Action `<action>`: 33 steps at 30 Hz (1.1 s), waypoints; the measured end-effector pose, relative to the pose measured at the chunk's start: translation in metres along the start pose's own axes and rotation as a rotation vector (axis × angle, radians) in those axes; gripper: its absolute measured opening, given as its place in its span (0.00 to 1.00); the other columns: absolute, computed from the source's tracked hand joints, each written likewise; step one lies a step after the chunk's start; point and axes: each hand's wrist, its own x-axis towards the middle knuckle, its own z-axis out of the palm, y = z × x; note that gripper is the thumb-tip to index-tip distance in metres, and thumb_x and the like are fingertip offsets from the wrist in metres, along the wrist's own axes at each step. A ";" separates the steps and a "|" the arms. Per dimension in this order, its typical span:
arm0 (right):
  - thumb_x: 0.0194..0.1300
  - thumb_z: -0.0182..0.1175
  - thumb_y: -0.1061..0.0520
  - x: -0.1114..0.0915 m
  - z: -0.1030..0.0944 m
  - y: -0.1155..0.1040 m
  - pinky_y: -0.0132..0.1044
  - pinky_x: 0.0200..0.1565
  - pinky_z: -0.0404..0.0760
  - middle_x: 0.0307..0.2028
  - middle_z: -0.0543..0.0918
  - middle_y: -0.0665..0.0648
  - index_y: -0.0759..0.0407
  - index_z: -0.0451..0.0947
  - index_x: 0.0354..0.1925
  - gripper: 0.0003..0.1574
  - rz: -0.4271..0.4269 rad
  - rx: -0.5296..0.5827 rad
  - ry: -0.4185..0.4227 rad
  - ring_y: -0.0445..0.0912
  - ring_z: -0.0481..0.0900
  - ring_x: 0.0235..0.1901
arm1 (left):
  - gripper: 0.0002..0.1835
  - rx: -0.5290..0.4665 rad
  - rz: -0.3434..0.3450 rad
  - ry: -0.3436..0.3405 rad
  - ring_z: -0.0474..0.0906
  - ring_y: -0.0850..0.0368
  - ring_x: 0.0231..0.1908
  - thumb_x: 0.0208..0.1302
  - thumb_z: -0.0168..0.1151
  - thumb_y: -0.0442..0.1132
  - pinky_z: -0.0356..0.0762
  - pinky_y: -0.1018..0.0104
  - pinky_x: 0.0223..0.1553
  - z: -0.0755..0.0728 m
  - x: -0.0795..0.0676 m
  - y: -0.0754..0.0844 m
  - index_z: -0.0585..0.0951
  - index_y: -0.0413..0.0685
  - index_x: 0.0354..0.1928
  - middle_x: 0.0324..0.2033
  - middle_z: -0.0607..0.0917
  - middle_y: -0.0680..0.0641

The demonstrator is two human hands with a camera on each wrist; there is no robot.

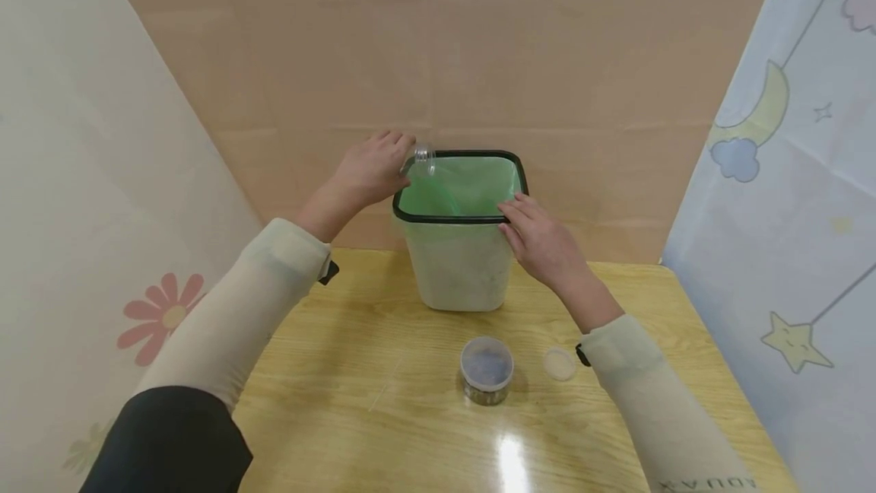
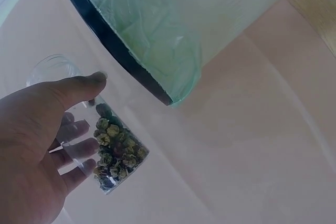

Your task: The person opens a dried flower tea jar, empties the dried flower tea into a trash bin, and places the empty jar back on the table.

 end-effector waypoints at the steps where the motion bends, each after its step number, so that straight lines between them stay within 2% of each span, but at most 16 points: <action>1: 0.63 0.67 0.68 0.000 0.000 0.000 0.60 0.60 0.76 0.53 0.83 0.70 0.73 0.79 0.57 0.23 -0.001 -0.002 0.001 0.65 0.75 0.62 | 0.31 0.007 0.000 0.004 0.70 0.46 0.64 0.69 0.66 0.44 0.71 0.55 0.67 0.000 0.000 0.000 0.68 0.40 0.68 0.63 0.76 0.42; 13: 0.63 0.67 0.69 -0.001 -0.001 0.000 0.60 0.60 0.76 0.53 0.83 0.71 0.73 0.78 0.57 0.24 -0.007 -0.002 0.008 0.66 0.75 0.62 | 0.24 0.044 0.025 0.057 0.73 0.46 0.60 0.70 0.60 0.36 0.74 0.56 0.63 0.001 -0.001 0.001 0.70 0.40 0.65 0.59 0.78 0.42; 19: 0.63 0.67 0.69 0.000 0.000 0.000 0.60 0.60 0.77 0.52 0.83 0.71 0.73 0.79 0.56 0.23 -0.022 0.006 0.014 0.66 0.76 0.61 | 0.26 0.057 0.013 0.038 0.70 0.45 0.64 0.70 0.60 0.36 0.71 0.54 0.66 0.001 -0.003 -0.001 0.69 0.42 0.67 0.63 0.77 0.42; 29: 0.63 0.67 0.69 0.001 0.000 0.000 0.60 0.61 0.76 0.53 0.83 0.70 0.72 0.79 0.57 0.23 -0.005 0.012 -0.005 0.66 0.75 0.62 | 0.24 0.065 0.023 0.068 0.71 0.45 0.63 0.70 0.56 0.34 0.70 0.53 0.67 0.001 -0.002 -0.003 0.69 0.42 0.67 0.62 0.77 0.42; 33: 0.64 0.66 0.69 0.001 0.000 0.000 0.60 0.61 0.76 0.53 0.83 0.70 0.72 0.79 0.57 0.23 0.003 0.010 -0.014 0.65 0.75 0.62 | 0.23 0.070 0.027 0.055 0.70 0.45 0.64 0.71 0.54 0.33 0.69 0.53 0.68 0.001 -0.001 -0.004 0.69 0.42 0.67 0.63 0.77 0.42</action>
